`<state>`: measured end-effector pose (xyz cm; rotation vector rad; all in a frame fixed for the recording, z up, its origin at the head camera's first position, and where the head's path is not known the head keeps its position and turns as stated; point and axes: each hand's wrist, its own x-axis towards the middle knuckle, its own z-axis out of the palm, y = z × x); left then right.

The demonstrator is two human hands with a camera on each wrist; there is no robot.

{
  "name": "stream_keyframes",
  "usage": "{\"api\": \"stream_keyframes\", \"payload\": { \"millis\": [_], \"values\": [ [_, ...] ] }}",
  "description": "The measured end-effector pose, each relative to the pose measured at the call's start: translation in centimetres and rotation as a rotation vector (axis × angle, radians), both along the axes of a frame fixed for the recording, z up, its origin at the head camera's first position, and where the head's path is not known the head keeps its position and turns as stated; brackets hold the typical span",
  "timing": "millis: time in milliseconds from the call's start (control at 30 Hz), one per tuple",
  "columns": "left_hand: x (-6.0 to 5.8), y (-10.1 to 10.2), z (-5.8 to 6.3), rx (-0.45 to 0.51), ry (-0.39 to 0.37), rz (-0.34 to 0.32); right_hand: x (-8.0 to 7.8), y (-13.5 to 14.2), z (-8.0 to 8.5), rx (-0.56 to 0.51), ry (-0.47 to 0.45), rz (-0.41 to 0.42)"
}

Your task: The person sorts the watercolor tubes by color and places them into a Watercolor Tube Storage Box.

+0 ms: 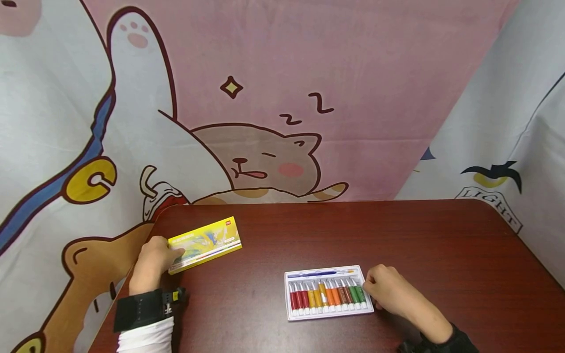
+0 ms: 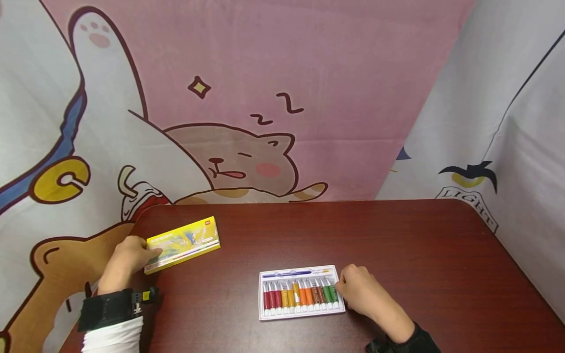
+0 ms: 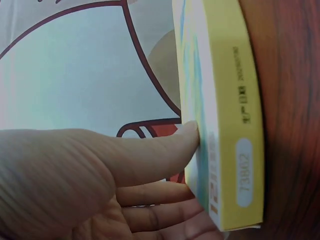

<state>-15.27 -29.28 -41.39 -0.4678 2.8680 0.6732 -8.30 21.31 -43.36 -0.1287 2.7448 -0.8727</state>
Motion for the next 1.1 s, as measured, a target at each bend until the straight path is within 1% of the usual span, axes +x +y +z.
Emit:
{"api": "stream_keyframes", "payload": {
  "millis": [100,200,300,500,667,800,967,1100],
  "values": [
    [-0.2,0.3,0.1,0.001,-0.017,-0.039,-0.1,0.2,0.1,0.013,-0.012,-0.021],
    [-0.3,0.9,0.1,0.008,-0.014,-0.079,-0.4,0.6,0.1,0.023,-0.024,-0.036],
    [-0.4,1.5,0.1,0.018,-0.009,-0.102,-0.6,1.1,0.1,0.023,-0.028,-0.042],
    [-0.5,2.5,0.1,0.026,-0.015,-0.106,-1.2,2.1,0.1,0.032,-0.036,-0.052],
    [-0.6,3.6,0.3,0.018,0.011,-0.131,-1.8,3.3,0.1,0.055,-0.063,-0.07],
    [-0.8,4.8,0.3,0.016,0.027,-0.155,-2.2,4.3,0.1,0.053,-0.057,-0.084],
    [-1.0,6.2,0.1,0.035,0.007,-0.164,-2.5,5.4,0.0,0.037,-0.047,-0.105],
    [-1.0,7.0,-0.1,0.039,-0.009,-0.177,-2.7,5.9,-0.1,0.037,-0.056,-0.113]
  ]
}}
